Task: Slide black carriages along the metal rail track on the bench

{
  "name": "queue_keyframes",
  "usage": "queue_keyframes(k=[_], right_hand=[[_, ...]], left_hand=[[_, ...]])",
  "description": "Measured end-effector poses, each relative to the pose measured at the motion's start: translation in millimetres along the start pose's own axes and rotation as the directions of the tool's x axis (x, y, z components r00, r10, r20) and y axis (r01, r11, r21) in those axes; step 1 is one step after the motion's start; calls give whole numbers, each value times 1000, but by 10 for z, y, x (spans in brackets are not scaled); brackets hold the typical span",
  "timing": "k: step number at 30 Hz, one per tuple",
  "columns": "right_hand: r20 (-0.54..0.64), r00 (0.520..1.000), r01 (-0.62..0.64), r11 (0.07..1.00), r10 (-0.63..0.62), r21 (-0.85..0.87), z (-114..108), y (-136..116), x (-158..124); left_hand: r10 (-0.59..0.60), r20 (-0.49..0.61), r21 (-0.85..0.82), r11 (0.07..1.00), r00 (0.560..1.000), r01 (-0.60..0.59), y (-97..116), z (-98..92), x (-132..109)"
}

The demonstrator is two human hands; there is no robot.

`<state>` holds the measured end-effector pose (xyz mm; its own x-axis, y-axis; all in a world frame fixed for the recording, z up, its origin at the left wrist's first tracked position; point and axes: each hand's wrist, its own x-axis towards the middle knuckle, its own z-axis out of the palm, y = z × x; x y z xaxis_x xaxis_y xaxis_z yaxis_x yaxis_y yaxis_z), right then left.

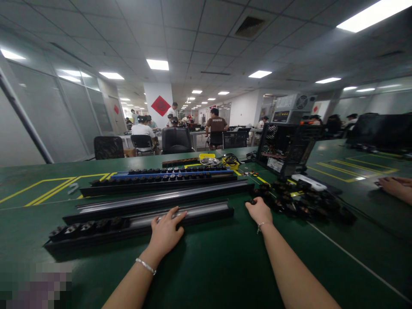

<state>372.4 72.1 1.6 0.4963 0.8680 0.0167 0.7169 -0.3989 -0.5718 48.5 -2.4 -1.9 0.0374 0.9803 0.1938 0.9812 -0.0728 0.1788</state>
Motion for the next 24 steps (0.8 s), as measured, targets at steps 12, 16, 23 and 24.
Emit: queue_keyframes(k=[12,16,23,24], right_hand=[[-21,1000,-3,992,0,-129,-62,294,195],[-73,997,-25,986,14,-162,-89,307,162],[-156,988,-31,974,-5,-225,-131,289,63],[-187,982,-47,972,3,-231,-126,291,58]], left_hand=[[24,-43,0,1000,999,-25,-45,44,0],[30,-53,7,1000,998,-30,-44,48,-6],[18,-40,31,999,999,-17,-26,36,-9],[17,-44,33,999,999,-16,-26,43,-7]])
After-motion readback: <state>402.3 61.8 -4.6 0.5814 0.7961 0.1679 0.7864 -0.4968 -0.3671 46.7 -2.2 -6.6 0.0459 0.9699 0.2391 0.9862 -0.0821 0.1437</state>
